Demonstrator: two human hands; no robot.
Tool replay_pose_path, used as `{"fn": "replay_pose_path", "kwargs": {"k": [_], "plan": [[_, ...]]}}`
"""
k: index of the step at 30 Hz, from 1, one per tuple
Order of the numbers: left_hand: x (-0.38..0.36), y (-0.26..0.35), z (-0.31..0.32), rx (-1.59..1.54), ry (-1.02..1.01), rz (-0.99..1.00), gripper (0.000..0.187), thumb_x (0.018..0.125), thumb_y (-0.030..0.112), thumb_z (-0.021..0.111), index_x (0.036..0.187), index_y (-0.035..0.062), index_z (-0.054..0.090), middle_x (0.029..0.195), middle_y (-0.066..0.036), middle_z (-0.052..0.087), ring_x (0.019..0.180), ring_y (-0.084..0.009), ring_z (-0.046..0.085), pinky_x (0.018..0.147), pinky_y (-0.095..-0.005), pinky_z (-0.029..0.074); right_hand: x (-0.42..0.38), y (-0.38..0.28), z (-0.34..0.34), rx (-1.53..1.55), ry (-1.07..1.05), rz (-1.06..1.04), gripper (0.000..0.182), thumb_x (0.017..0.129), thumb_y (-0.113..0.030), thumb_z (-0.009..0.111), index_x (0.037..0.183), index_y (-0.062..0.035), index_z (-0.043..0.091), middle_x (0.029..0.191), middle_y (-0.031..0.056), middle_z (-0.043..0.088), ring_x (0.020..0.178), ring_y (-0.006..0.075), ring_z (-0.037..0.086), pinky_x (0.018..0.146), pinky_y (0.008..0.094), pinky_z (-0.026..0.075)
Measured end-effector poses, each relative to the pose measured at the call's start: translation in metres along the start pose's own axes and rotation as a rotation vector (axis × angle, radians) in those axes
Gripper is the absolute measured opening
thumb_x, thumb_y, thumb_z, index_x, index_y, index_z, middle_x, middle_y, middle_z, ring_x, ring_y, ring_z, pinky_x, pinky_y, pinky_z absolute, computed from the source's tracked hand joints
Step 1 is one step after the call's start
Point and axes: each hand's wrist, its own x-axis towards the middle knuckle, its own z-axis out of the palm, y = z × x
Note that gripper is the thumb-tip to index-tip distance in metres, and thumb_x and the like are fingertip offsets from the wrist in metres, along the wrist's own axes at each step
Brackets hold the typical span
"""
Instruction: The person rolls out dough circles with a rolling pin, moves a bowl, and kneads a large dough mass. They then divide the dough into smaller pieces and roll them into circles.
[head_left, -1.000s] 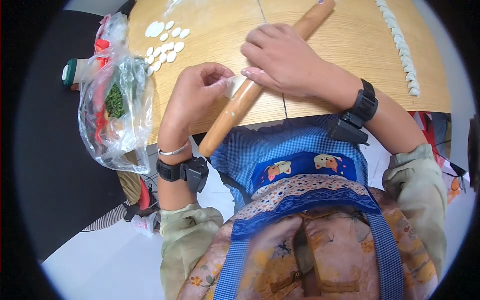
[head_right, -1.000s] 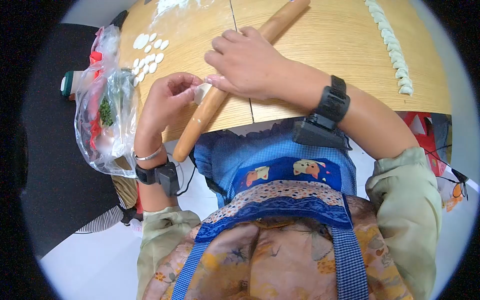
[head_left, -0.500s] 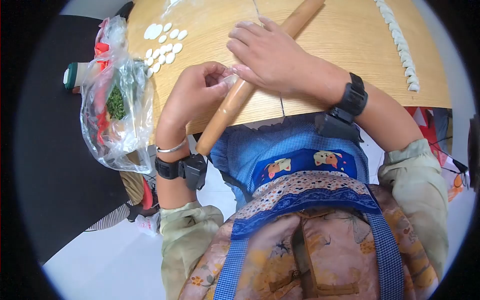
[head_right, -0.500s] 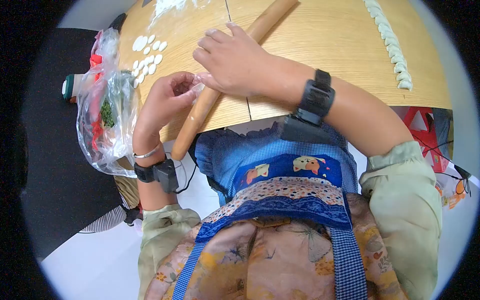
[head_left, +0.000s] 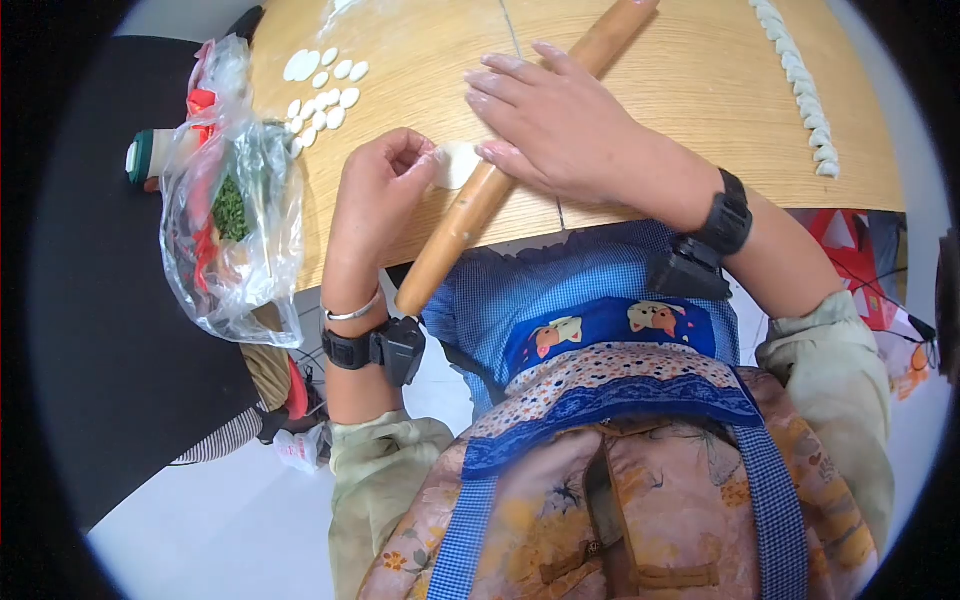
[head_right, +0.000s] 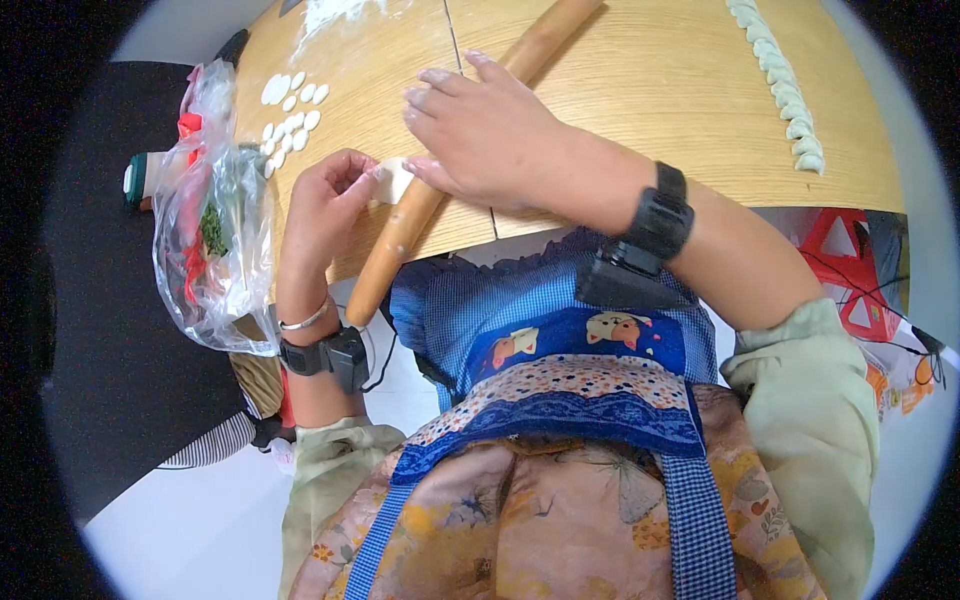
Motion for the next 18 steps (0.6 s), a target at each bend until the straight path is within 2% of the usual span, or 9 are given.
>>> {"fn": "replay_pose_path", "kwargs": {"k": [6,8,12,13,15,18], "plan": [[0.008,-0.002,-0.009,-0.016,-0.030,-0.014,0.026,0.097,0.017,0.064,0.101,-0.0070,0.071,0.078,-0.005,0.067,0.072,-0.0098,0.058,0.067,-0.0273,0.048,0.050,0.004,0.034,-0.057,0.111,-0.028,0.046,0.099,-0.038,0.053,0.124,-0.0013,0.065,0.130,0.0160,0.064,0.132,0.0298,0.054,0.113,0.0581,0.035],[0.008,0.000,-0.010,-0.043,-0.045,-0.017,0.024,0.097,0.016,0.064,0.101,-0.0067,0.071,0.079,-0.005,0.067,0.072,-0.0092,0.057,0.067,-0.0270,0.048,0.060,0.005,0.035,-0.041,0.023,-0.015,0.042,0.099,-0.036,0.052,0.123,-0.0035,0.065,0.124,0.0163,0.065,0.131,0.0313,0.054,0.113,0.0588,0.035],[0.007,0.005,-0.007,-0.144,-0.089,-0.036,0.019,0.095,0.011,0.066,0.102,-0.0058,0.071,0.081,-0.003,0.067,0.073,-0.0077,0.057,0.068,-0.0253,0.048,0.057,0.003,0.033,0.029,0.034,0.024,0.042,0.099,-0.039,0.053,0.122,-0.0053,0.064,0.122,0.0164,0.065,0.131,0.0336,0.053,0.112,0.0599,0.034],[0.006,0.005,-0.006,-0.145,-0.087,-0.037,0.019,0.095,0.011,0.066,0.102,-0.0058,0.071,0.081,-0.003,0.067,0.073,-0.0077,0.057,0.068,-0.0253,0.048,0.047,0.003,0.028,0.021,0.045,0.015,0.045,0.100,-0.041,0.052,0.124,-0.0050,0.063,0.126,0.0168,0.063,0.133,0.0340,0.052,0.113,0.0601,0.033],[0.005,0.005,-0.004,-0.058,-0.134,0.012,0.016,0.097,0.011,0.066,0.105,-0.0031,0.068,0.090,0.001,0.065,0.084,-0.0039,0.058,0.071,-0.0207,0.046,0.027,0.001,0.017,0.013,0.053,-0.001,0.048,0.100,-0.043,0.052,0.127,-0.0048,0.063,0.130,0.0172,0.062,0.134,0.0345,0.050,0.113,0.0603,0.032],[0.008,-0.002,-0.003,-0.009,-0.089,0.037,0.013,0.095,0.007,0.068,0.104,-0.0017,0.067,0.092,0.000,0.066,0.083,-0.0046,0.059,0.069,-0.0209,0.047,-0.004,-0.001,0.002,0.007,0.052,0.000,0.053,0.100,-0.046,0.051,0.132,-0.0040,0.061,0.139,0.0175,0.058,0.139,0.0346,0.046,0.116,0.0597,0.029]]}}
